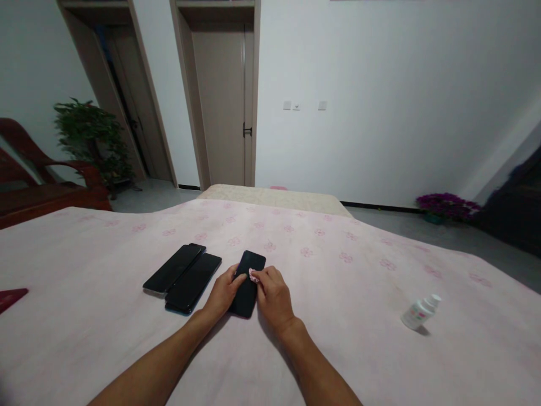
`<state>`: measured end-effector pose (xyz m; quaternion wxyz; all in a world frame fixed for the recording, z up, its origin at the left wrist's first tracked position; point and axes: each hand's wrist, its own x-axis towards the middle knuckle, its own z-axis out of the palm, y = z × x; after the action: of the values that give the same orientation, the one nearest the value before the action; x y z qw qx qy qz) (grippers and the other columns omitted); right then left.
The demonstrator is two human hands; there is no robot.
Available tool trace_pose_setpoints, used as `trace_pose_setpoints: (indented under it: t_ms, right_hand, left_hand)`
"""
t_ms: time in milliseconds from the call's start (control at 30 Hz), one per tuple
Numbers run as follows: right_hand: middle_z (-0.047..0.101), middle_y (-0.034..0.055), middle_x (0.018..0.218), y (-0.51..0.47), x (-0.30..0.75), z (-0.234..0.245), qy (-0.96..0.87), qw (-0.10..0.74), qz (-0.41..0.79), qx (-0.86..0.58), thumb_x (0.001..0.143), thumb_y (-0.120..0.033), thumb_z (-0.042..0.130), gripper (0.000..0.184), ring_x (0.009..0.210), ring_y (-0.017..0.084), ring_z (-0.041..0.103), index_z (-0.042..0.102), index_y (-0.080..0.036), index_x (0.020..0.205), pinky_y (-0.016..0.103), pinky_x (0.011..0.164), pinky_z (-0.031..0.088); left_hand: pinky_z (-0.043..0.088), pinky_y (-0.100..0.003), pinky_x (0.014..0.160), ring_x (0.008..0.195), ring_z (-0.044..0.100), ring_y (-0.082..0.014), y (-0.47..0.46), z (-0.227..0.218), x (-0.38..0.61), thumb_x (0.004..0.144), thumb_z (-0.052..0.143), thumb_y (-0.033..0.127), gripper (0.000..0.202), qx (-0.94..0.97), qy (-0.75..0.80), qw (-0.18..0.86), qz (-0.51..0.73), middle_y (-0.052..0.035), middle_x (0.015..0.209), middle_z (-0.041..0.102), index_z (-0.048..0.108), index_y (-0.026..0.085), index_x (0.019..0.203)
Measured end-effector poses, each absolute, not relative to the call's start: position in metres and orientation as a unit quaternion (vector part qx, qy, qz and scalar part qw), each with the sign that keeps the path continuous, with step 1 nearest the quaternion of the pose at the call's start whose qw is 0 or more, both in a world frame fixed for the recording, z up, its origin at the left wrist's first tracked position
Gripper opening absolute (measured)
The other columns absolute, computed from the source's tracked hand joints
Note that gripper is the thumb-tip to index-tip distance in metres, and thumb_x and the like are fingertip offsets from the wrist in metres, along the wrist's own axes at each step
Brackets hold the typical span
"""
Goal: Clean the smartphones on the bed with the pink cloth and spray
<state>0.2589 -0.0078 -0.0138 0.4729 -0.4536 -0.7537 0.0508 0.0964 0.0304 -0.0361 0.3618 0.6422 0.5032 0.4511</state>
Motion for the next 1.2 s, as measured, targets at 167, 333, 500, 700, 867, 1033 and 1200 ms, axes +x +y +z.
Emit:
trace_pose_setpoints:
  t_ms: [167,333,500,700,867,1033,1200]
  right_hand:
    - [0.061,0.0058,0.089,-0.009,0.263,-0.021,-0.804,0.396,0.028,-0.443,0.087,-0.004,0.053,0.029,0.086,0.021,0.057,0.071,-0.023,0.098,0.034,0.075,0.052]
    - [0.061,0.0074,0.09,0.0,0.27,-0.031,-0.783,0.372,-0.01,-0.498,0.087,-0.002,0.051,0.03,0.086,0.022,0.057,0.07,-0.02,0.101,0.035,0.075,0.052]
    - [0.062,0.0066,0.091,-0.003,0.272,-0.027,-0.8,0.359,-0.004,-0.482,0.086,-0.003,0.052,0.031,0.086,0.021,0.056,0.071,-0.021,0.101,0.033,0.075,0.051]
    - [0.062,0.0047,0.089,-0.008,0.269,-0.019,-0.838,0.318,0.008,-0.443,0.088,-0.006,0.054,0.024,0.085,0.02,0.055,0.071,-0.022,0.094,0.031,0.073,0.047]
    - [0.062,0.0078,0.092,-0.001,0.273,-0.027,-0.796,0.322,-0.033,-0.511,0.092,-0.01,0.052,0.023,0.087,0.022,0.055,0.071,-0.02,0.099,0.033,0.075,0.047]
    - [0.063,0.0066,0.092,-0.004,0.274,-0.026,-0.858,0.298,0.009,-0.419,0.09,-0.007,0.053,0.025,0.087,0.021,0.055,0.071,-0.021,0.101,0.032,0.076,0.047]
    - [0.062,0.0072,0.092,-0.001,0.279,-0.028,-0.82,0.336,-0.005,-0.463,0.093,-0.011,0.051,0.023,0.088,0.021,0.057,0.07,-0.02,0.102,0.033,0.077,0.048]
  left_hand:
    - [0.047,-0.032,0.085,0.096,0.07,-0.0262,0.027,-0.033,0.098,0.096,0.045,0.04,0.035,0.677,0.546,0.292,0.398,-0.0115,0.103,0.076,0.07,0.021,0.113]
    - [0.043,-0.034,0.088,0.101,0.066,-0.0292,0.018,-0.029,0.095,0.091,0.052,0.034,0.032,0.697,0.56,0.256,0.368,-0.0134,0.103,0.073,0.07,0.02,0.113]
    - [0.044,-0.03,0.077,0.091,0.065,-0.0267,0.004,-0.013,0.09,0.075,0.07,0.041,0.041,0.735,0.557,0.269,0.278,-0.0091,0.103,0.065,0.068,0.021,0.111]
    - [0.044,-0.042,0.094,0.115,0.052,-0.0387,-0.016,0.006,0.1,0.047,0.089,0.046,0.091,0.783,0.569,0.193,0.161,-0.0185,0.123,0.056,0.058,0.014,0.127]
    - [0.041,-0.047,0.103,0.122,0.049,-0.0391,-0.025,0.018,0.111,0.056,0.087,0.049,0.094,0.791,0.591,0.141,0.074,-0.0202,0.131,0.054,0.051,0.01,0.135]
    - [0.047,-0.043,0.098,0.112,0.057,-0.034,-0.032,0.024,0.119,0.076,0.075,0.042,0.062,0.807,0.585,0.074,0.042,-0.0198,0.12,0.063,0.06,0.008,0.125]
    - [0.05,-0.043,0.093,0.108,0.061,-0.0356,-0.04,0.027,0.123,0.083,0.067,0.037,0.052,0.818,0.574,0.033,0.007,-0.0237,0.114,0.067,0.063,0.002,0.121]
